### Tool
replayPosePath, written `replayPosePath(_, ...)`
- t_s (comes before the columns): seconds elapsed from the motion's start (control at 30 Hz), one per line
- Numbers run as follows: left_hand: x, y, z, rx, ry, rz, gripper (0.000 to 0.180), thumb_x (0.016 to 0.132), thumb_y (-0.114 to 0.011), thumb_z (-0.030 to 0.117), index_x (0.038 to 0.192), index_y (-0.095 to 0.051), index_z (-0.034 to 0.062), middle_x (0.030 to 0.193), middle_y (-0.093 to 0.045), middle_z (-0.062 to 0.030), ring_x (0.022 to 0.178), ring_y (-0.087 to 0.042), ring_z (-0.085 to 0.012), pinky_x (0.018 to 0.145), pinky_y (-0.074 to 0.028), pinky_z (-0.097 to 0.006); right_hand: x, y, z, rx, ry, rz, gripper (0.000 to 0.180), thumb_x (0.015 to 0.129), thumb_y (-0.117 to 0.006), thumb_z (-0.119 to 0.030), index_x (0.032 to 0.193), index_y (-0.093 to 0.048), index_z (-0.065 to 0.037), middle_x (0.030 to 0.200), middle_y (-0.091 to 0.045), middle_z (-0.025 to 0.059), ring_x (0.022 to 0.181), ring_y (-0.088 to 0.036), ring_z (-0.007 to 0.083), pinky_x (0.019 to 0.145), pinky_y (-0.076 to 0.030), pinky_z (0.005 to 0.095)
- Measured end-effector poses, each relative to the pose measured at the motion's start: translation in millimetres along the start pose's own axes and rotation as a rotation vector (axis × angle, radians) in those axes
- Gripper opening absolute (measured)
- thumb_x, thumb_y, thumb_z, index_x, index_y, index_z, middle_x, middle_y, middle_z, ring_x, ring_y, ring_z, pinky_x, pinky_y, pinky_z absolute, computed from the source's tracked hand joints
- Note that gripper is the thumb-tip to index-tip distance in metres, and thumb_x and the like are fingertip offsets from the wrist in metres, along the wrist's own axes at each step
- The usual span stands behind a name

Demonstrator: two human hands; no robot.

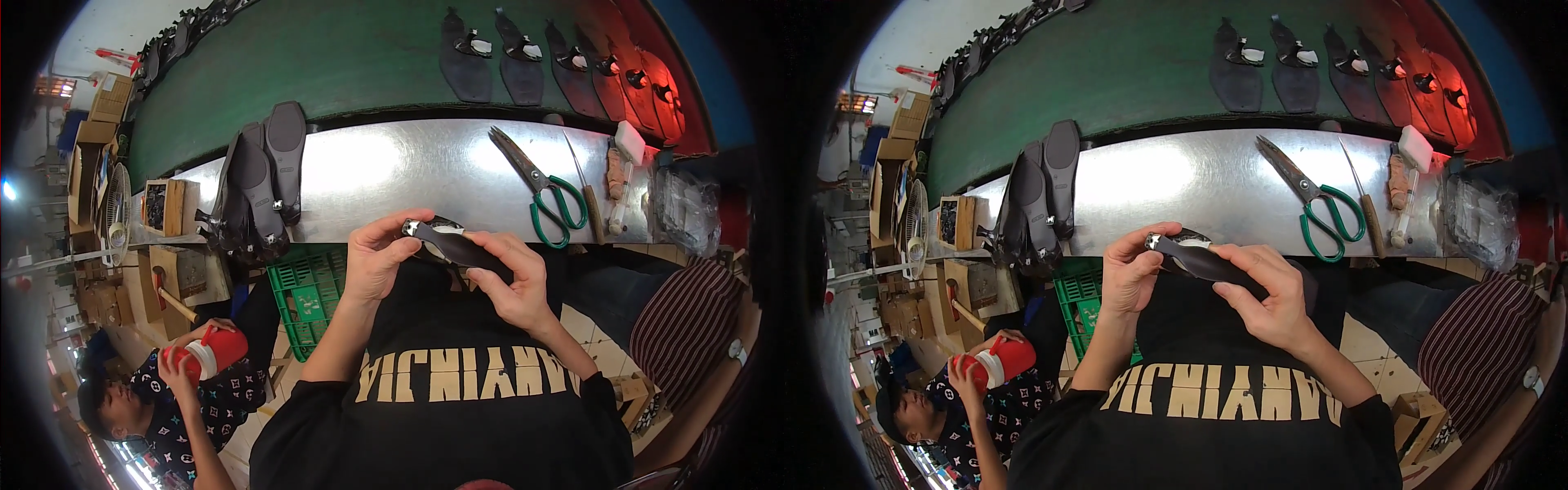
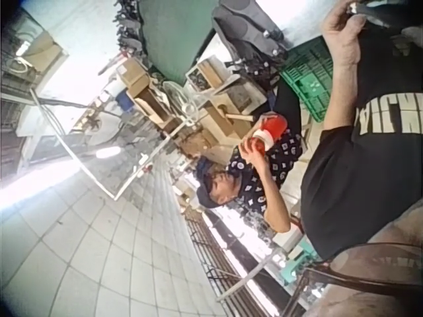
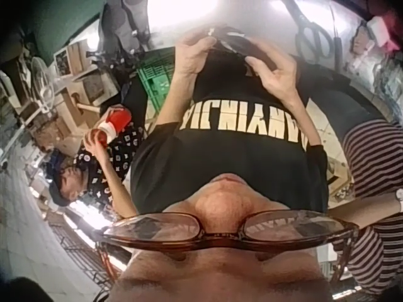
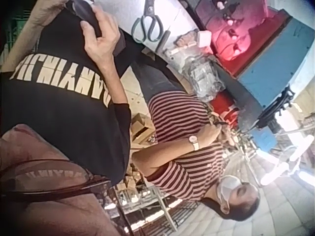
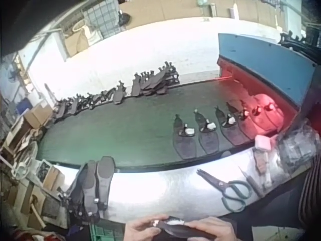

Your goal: Inspecting and trimming threads from shoe insoles and straps on a production line.

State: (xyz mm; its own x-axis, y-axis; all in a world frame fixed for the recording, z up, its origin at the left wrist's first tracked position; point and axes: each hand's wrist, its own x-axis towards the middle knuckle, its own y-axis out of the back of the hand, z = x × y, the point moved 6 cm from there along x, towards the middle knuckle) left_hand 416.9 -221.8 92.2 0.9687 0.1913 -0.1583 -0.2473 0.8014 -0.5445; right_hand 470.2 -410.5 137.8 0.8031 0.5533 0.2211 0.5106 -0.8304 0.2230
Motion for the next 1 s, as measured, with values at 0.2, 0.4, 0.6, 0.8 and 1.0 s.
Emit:
replayPosePath(0.2,-0.6,0.8,-1.6,-0.045,0.004,-0.006,0.036,0.081,-0.065,-0.005,0.117,-0.062,-0.0061,0.115,-0.065,-0.0160,0.097,-0.065,-0.0170,0.086,-0.054,-0.031,-0.4,-1.2,2.3,0.030,-0.016,-0.013,0.040,0.074,-0.070,0.001,0.115,-0.064,0.001,0.099,-0.067,0.0137,0.089,-0.064,0.0235,0.080,-0.048,0.0299)
replayPosePath(0.4,-0.7,0.2,-0.4,-0.027,0.002,-0.005,0.036,0.081,-0.066,-0.005,0.117,-0.062,-0.0064,0.114,-0.066,-0.0158,0.097,-0.065,-0.0180,0.086,-0.055,-0.031,-0.2,-2.3,3.1,0.037,-0.035,-0.027,0.041,0.075,-0.070,0.001,0.115,-0.064,0.001,0.099,-0.067,0.0136,0.089,-0.064,0.0230,0.080,-0.048,0.0299)
replayPosePath(0.6,-1.0,4.3,-1.7,0.013,0.010,-0.009,0.036,0.081,-0.065,-0.004,0.117,-0.062,-0.0068,0.116,-0.065,-0.0172,0.101,-0.065,-0.0210,0.088,-0.054,-0.034,-0.2,-3.1,4.1,0.025,-0.028,-0.026,0.041,0.075,-0.070,0.000,0.115,-0.064,0.001,0.099,-0.067,0.0136,0.089,-0.064,0.0235,0.079,-0.049,0.0304)
replayPosePath(0.8,-1.3,2.5,-2.5,0.053,0.018,-0.011,0.037,0.080,-0.065,-0.005,0.117,-0.062,-0.0059,0.117,-0.065,-0.0162,0.102,-0.064,-0.0199,0.089,-0.053,-0.032,1.0,-1.7,1.4,-0.009,0.004,-0.020,0.041,0.074,-0.070,0.000,0.114,-0.064,0.000,0.096,-0.067,0.0132,0.087,-0.064,0.0243,0.078,-0.049,0.0310)
replayPosePath(1.0,-2.0,8.1,-4.8,0.055,-0.002,0.003,0.036,0.078,-0.067,-0.007,0.113,-0.066,-0.0036,0.116,-0.065,-0.0152,0.105,-0.062,-0.0191,0.092,-0.049,-0.032,4.5,-1.0,-4.6,-0.077,0.040,-0.031,0.040,0.073,-0.071,-0.001,0.112,-0.065,-0.001,0.093,-0.067,0.0124,0.084,-0.063,0.0260,0.075,-0.048,0.0329)
